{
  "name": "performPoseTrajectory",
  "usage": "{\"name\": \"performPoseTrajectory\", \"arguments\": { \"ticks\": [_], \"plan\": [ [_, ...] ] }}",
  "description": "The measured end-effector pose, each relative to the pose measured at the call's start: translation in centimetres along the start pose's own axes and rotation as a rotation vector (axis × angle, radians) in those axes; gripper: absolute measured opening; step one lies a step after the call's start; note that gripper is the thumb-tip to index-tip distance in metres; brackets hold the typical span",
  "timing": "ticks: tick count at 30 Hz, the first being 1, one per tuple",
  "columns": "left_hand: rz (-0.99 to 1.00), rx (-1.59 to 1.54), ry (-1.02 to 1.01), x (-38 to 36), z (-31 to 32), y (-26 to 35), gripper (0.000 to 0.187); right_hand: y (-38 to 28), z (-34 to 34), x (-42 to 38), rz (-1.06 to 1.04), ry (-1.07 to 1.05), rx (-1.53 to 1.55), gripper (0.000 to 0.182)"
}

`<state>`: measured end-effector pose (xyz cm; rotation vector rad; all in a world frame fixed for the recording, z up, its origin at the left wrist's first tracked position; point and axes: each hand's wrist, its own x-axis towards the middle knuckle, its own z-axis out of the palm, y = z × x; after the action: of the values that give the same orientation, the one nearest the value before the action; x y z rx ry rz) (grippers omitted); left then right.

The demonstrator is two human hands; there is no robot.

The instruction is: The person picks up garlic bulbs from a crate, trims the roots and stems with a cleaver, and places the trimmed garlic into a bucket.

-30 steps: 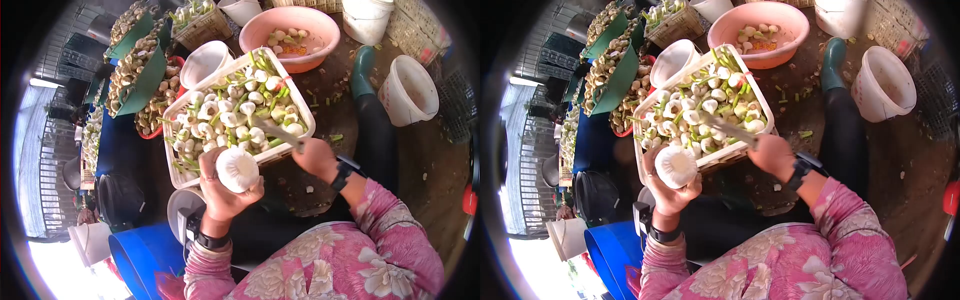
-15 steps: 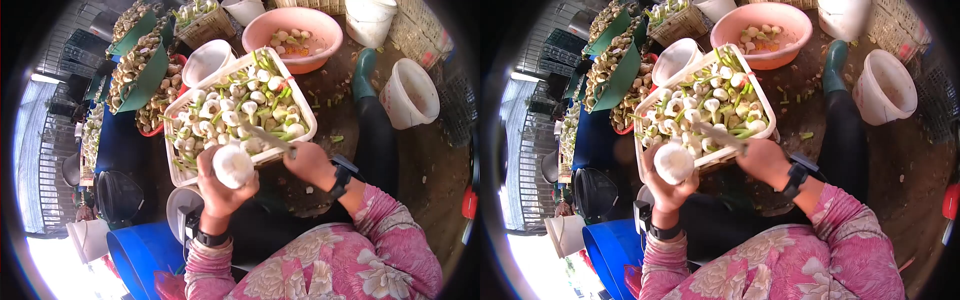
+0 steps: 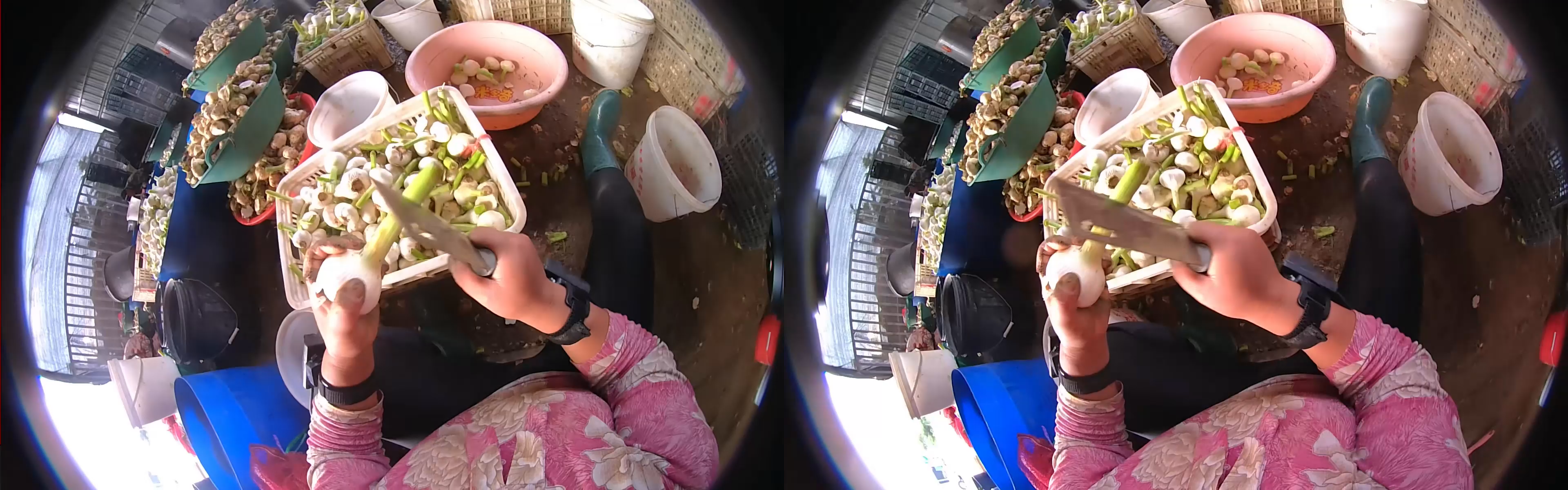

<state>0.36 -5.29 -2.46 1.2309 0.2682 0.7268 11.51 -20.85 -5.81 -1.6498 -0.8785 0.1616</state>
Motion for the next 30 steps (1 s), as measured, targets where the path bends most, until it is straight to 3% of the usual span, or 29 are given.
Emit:
{"name": "performPoseTrajectory", "arguments": {
  "ticks": [3,5,7,8,9,11,13,15,16,17,21,27,30],
  "plan": [
    [-0.033,-0.09,-0.04,-0.3,0.0,0.2,0.05,-0.7,0.0,1.3,-0.118,-0.045,0.047,0.015],
    [0.029,0.006,-0.096,0.5,-0.6,0.6,0.05,1.1,0.5,1.4,0.024,-0.141,-0.028,0.019],
    [0.011,-0.281,-0.101,0.8,-0.9,1.9,0.049,7.1,1.4,-0.6,0.093,-0.428,-0.223,0.023],
    [0.098,-0.149,0.023,0.8,-0.7,2.1,0.051,7.8,2.2,-2.8,0.088,-0.191,-0.057,0.032],
    [0.091,-0.166,-0.177,1.9,-3.3,1.2,0.053,8.7,2.6,-4.3,0.079,-0.167,-0.134,0.039],
    [0.03,-0.08,0.022,1.3,-3.4,-0.9,0.05,6.2,2.3,-2.4,0.024,0.09,0.048,0.038],
    [-0.193,0.108,-0.1,0.6,-0.7,0.1,0.044,5.0,-0.3,0.5,0.553,-0.196,0.362,0.036],
    [-0.222,0.228,-0.179,0.6,0.5,-0.9,0.041,1.9,-1.4,2.6,0.532,-0.085,0.778,0.036],
    [-0.319,0.24,-0.14,0.4,1.0,-0.9,0.039,1.6,-1.6,2.7,0.533,-0.165,0.742,0.034],
    [-0.287,0.329,-0.223,0.6,1.2,-0.9,0.036,1.3,-1.6,2.5,0.543,-0.25,0.706,0.033],
    [-0.467,0.315,-0.312,0.6,1.1,-0.8,0.032,2.7,0.0,0.0,0.617,-0.219,0.739,0.027],
    [-0.639,0.365,-0.36,0.7,0.8,-1.3,0.037,1.9,-1.6,-0.4,0.714,-0.385,0.594,0.027],
    [-0.708,0.343,-0.373,0.9,0.7,-1.4,0.032,3.1,-0.9,-1.6,0.655,-0.362,0.628,0.022]
  ]
}}
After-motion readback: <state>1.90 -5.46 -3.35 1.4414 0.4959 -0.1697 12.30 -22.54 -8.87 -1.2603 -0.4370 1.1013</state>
